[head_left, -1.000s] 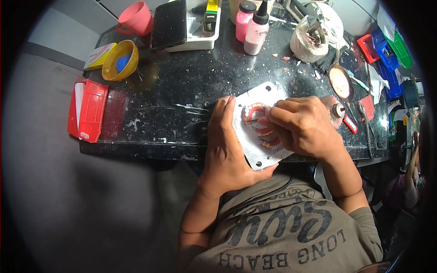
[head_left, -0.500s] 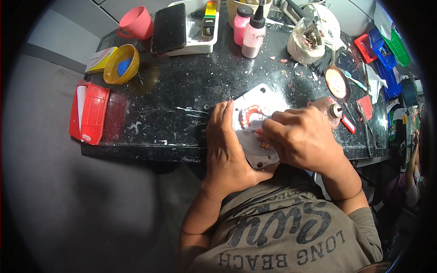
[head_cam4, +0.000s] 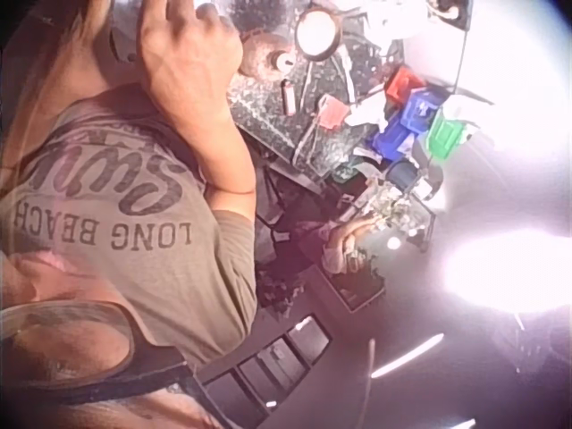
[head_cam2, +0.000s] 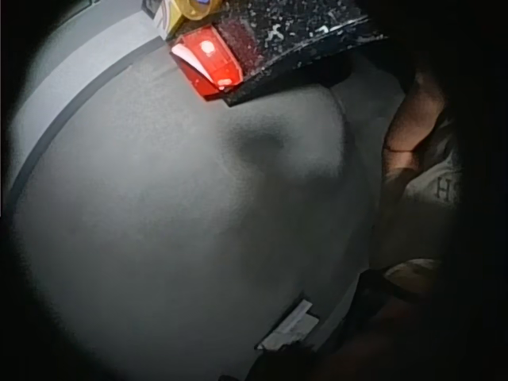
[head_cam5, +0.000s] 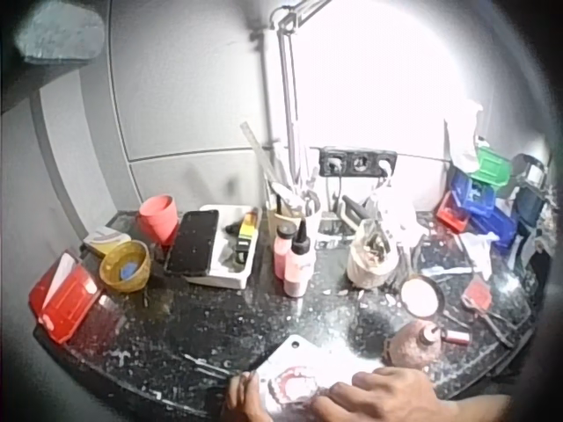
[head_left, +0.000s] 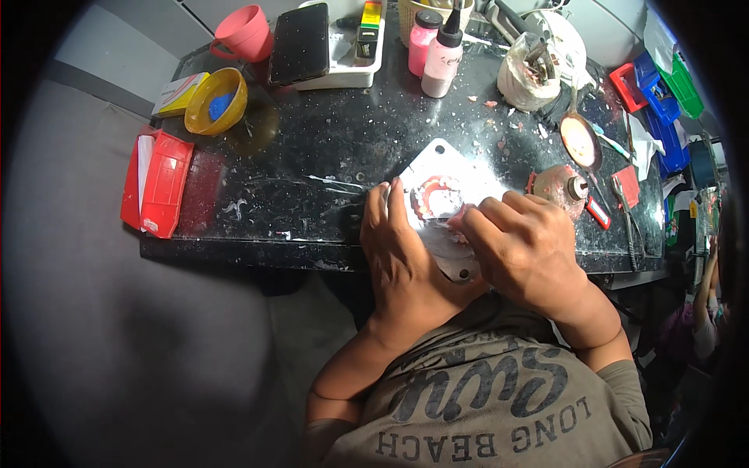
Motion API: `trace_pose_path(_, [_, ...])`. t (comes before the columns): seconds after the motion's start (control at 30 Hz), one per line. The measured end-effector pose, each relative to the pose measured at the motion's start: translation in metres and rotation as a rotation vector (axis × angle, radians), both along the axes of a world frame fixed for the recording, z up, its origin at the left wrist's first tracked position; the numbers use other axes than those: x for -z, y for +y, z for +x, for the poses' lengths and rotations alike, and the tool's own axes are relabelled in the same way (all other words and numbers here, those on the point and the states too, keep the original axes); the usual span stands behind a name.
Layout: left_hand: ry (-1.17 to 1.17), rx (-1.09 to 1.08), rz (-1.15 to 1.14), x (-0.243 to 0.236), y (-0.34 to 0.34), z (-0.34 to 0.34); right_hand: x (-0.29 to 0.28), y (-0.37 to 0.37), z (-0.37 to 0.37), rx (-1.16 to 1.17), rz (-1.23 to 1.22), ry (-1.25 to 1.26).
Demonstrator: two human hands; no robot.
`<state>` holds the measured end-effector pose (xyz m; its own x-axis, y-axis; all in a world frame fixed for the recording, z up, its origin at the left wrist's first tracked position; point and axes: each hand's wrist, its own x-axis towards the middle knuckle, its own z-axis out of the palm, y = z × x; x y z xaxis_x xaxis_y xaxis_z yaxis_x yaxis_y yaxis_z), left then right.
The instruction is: The person uses a tool to scrape and remove material from the surface of a dental model held in a metal base, turning the model and repeating the scraping action across different sections of the prosthesis.
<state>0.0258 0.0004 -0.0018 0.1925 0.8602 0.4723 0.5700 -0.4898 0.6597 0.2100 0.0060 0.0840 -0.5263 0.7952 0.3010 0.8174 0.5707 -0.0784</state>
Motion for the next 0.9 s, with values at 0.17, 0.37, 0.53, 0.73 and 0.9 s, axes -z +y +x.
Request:
trace_pose_path(0.17, [-0.015,-0.014,0.016,0.001,0.001,0.003,0.003,-0.010,-0.005,0.021,0.077,-0.077])
trace_pose_path(0.37, [0.044,-0.135,0.013,0.003,-0.005,0.016,0.010,-0.027,-0.014,0.076,0.056,-0.057])
trace_pose_path(0.53, [0.033,-0.126,0.011,0.004,-0.007,0.014,0.006,-0.016,-0.007,0.064,-0.018,-0.025])
trace_pose_path(0.73, [0.013,-0.099,0.004,0.000,-0.009,0.014,-0.003,-0.003,0.004,0.014,-0.021,0.014])
trace_pose_path(0.9, [-0.008,-0.086,0.008,0.002,-0.008,0.013,0.005,0.003,0.005,-0.051,0.095,-0.017])
